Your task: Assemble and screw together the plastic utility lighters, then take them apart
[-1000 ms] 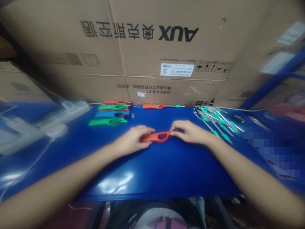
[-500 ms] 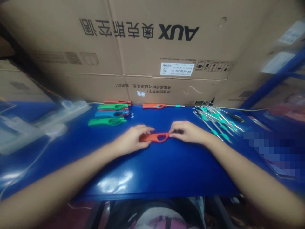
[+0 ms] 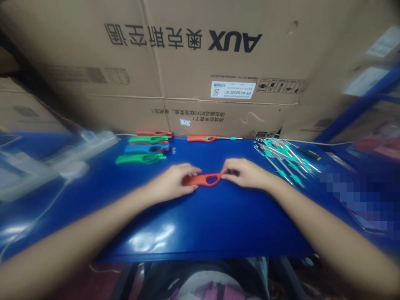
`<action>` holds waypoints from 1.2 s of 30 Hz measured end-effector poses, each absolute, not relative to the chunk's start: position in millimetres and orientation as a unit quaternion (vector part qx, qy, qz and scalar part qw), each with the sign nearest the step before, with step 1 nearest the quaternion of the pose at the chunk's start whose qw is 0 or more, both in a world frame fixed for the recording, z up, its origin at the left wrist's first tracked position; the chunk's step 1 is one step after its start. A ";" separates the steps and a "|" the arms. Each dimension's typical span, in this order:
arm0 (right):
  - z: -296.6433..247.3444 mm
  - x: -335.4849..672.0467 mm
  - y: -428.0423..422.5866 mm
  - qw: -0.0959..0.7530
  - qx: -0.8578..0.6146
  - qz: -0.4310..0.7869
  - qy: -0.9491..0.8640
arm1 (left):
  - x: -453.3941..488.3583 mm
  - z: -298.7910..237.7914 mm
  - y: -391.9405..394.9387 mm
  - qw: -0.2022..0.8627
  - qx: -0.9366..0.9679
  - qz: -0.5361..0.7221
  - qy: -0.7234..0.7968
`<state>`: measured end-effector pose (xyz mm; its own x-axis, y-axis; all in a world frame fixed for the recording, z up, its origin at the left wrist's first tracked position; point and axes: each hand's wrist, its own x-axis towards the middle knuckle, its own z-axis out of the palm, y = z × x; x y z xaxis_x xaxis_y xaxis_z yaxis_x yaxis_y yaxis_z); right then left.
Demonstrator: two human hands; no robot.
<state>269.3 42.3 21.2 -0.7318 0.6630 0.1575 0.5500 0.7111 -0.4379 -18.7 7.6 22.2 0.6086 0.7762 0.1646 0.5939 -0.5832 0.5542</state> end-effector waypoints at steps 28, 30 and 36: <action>23.7 272.8 44.1 0.177 -0.327 0.206 -0.905 | -20.8 25.0 8.3 0.225 0.868 0.181 0.405; 22.0 272.4 44.7 0.167 -0.317 0.190 -0.914 | -20.7 25.8 8.0 0.224 0.868 0.178 0.407; 18.5 268.9 42.8 0.165 -0.324 0.170 -0.916 | -18.3 31.3 4.5 0.215 0.874 0.162 0.404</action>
<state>268.9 42.8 18.5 -0.7364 0.6488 0.1918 0.5370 0.7330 -0.4176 -18.3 4.5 31.3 0.6209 0.7764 0.1086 0.6370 -0.5804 0.5074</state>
